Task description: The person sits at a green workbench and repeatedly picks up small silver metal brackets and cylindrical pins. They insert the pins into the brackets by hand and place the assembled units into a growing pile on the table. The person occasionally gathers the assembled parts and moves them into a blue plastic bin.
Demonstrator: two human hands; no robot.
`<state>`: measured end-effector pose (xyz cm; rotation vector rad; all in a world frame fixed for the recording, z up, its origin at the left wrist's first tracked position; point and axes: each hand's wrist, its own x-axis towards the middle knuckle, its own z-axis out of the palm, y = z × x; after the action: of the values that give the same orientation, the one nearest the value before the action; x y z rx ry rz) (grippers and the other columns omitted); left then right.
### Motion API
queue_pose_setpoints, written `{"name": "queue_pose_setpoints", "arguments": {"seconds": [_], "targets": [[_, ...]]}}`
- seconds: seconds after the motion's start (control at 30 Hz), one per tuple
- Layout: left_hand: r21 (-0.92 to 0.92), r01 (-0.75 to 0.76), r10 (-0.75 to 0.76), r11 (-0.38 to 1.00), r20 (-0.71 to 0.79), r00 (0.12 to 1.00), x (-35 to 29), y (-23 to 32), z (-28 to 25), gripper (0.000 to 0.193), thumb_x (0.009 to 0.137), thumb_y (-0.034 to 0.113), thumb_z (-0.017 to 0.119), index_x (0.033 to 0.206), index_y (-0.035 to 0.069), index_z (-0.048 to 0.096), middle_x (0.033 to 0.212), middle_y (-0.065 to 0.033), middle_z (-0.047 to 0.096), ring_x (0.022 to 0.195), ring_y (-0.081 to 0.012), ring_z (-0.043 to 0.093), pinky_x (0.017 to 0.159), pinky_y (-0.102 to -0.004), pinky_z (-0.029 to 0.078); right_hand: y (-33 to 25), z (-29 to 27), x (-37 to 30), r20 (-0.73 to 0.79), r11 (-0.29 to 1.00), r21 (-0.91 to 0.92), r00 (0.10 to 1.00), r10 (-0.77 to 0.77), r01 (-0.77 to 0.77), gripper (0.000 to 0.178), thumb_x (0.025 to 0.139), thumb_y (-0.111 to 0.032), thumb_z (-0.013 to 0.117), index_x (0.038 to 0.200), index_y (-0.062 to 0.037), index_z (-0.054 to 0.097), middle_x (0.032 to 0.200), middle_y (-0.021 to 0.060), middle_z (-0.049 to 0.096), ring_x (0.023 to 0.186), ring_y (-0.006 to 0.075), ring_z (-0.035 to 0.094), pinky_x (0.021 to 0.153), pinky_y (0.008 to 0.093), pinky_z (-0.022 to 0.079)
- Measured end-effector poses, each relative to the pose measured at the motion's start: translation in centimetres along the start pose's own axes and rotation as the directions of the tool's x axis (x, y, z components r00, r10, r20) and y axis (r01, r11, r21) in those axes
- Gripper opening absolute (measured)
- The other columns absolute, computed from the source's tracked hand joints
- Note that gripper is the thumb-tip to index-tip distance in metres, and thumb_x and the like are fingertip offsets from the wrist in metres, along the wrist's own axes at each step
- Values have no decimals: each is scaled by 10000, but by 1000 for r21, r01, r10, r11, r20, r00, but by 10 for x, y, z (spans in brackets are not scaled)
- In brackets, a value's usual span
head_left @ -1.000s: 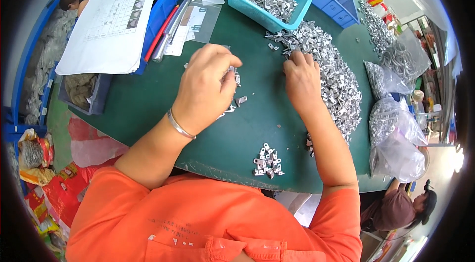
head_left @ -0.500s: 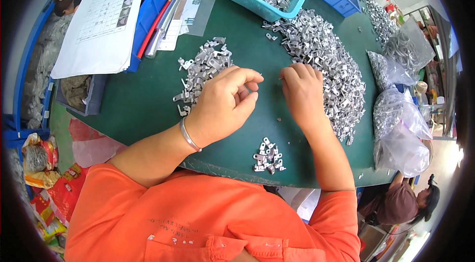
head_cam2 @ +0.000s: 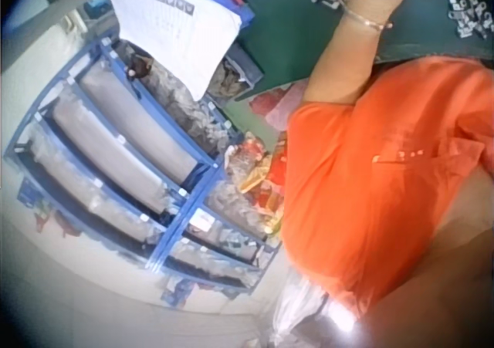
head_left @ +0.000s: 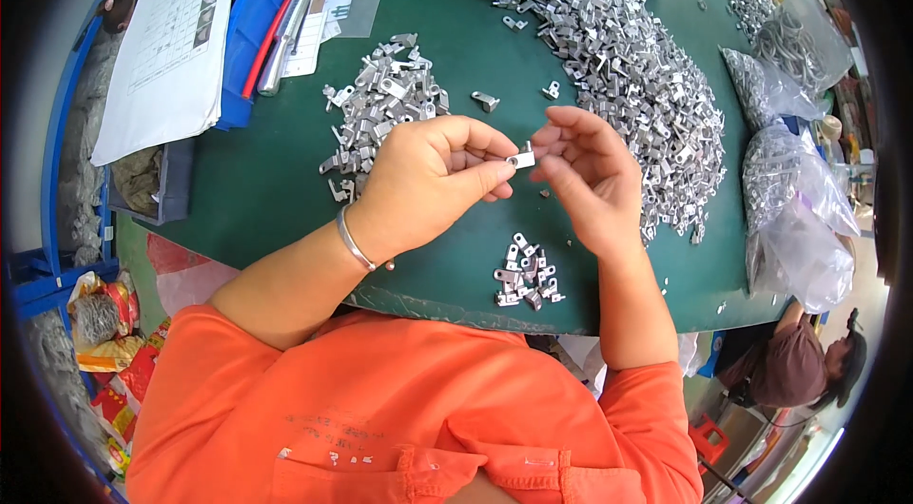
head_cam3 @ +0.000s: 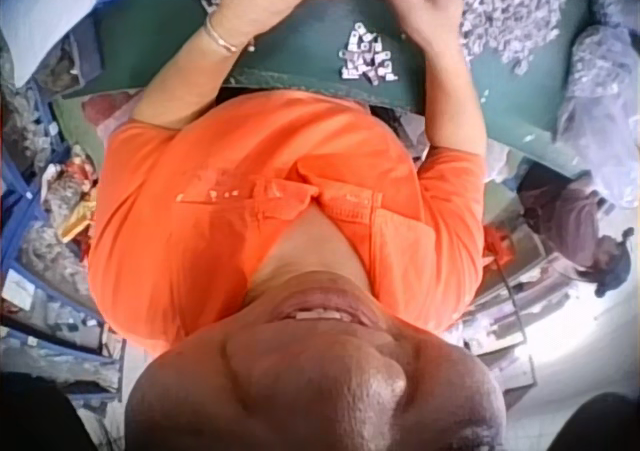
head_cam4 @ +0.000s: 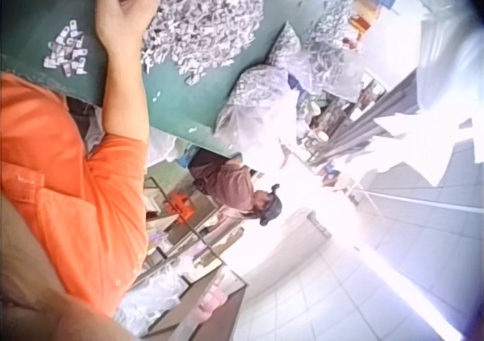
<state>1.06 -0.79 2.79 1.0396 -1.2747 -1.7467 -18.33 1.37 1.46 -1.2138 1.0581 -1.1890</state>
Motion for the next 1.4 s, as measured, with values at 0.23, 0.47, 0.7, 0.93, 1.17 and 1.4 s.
{"name": "queue_pose_setpoints", "arguments": {"seconds": [0.23,0.47,0.7,0.93,1.17,1.4], "targets": [[89,-284,282,955,36,959,0,-13,-1,129,845,-68,636,972,-47,640,998,-87,639,858,-139,661,699,-238,551,-2,-2,-2,111,993,38,988,110,-115,133,870,-26,663,997,1,639,874,68,662,779,136,645,637,249,516],[352,-557,655,752,-308,690,13,-2,-24,180,819,-93,601,966,0,649,1004,-71,609,806,-111,626,683,-221,503,2,27,6,262,572,-619,829,-495,538,233,715,120,644,882,-40,620,950,113,592,835,281,614,673,335,511],[564,-432,650,704,-266,712,-12,5,-68,184,864,-75,603,1041,-28,626,990,-44,644,815,-67,584,723,-199,465,11,33,43,258,405,-797,859,-442,448,185,769,50,600,923,-29,665,983,141,624,905,333,579,831,413,466],[297,-293,366,909,-231,902,-44,-10,-63,240,879,-63,597,1116,-34,578,986,-66,644,802,-69,585,708,-202,481,1,41,29,47,810,-554,978,-201,193,277,777,12,683,1036,-11,589,913,100,643,809,177,647,686,283,510],[-155,45,-30,987,95,995,-24,4,-42,226,945,71,574,1143,-36,597,936,-125,680,771,-167,669,703,-272,556,-4,62,-14,-45,880,-317,921,-387,354,483,750,92,688,1185,-17,507,996,87,624,854,153,629,710,266,517],[143,-215,185,966,196,963,-11,21,-36,85,856,-3,645,940,-17,637,873,-112,674,738,-203,660,659,-281,536,-10,52,-30,-152,728,-632,878,-453,266,381,750,103,656,1104,-6,568,985,134,609,832,246,633,713,323,530]]}}
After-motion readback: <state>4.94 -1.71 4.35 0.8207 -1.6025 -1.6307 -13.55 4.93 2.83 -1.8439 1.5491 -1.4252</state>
